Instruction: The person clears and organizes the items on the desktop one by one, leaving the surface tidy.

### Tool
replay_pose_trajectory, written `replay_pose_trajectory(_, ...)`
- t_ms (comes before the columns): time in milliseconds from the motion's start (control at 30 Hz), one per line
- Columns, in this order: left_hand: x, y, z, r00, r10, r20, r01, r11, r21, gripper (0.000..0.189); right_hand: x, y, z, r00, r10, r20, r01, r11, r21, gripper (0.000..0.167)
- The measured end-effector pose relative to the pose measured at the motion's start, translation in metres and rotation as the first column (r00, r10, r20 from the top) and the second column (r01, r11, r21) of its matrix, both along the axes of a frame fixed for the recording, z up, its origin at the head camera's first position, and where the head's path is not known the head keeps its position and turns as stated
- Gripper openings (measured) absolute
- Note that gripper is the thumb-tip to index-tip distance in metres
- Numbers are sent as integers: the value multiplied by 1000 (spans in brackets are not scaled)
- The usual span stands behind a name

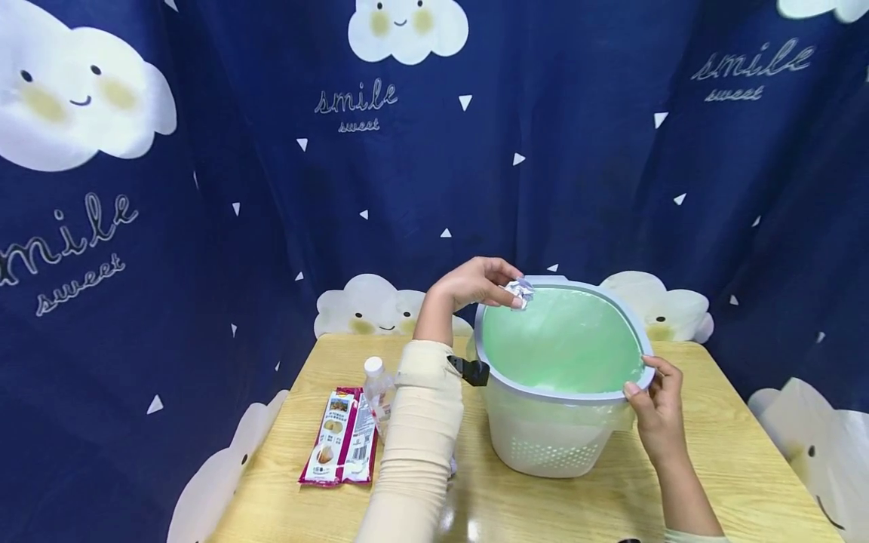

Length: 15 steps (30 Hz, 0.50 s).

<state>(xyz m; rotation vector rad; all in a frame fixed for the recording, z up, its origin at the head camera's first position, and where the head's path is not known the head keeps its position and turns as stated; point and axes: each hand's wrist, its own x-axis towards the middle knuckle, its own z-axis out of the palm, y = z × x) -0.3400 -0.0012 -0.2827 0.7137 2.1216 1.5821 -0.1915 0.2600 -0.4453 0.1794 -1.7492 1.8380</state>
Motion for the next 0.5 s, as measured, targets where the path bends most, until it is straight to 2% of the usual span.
replay_pose_trajectory(200,-7,6,5,999,-29,34,30,999,-15,39,0,-3,2,999,-8,33,8,1000,-5,49)
replay_pose_trajectory(400,-11,17,8,998,-40,58,45,996,-82,40,-1,-7,6,999,-8,41,9,999,-40,48)
replay_pose_trajectory(500,-12,24,8,995,-43,93,53,993,-106,39,-1,-7,6,999,-4,43,7,998,-56,48)
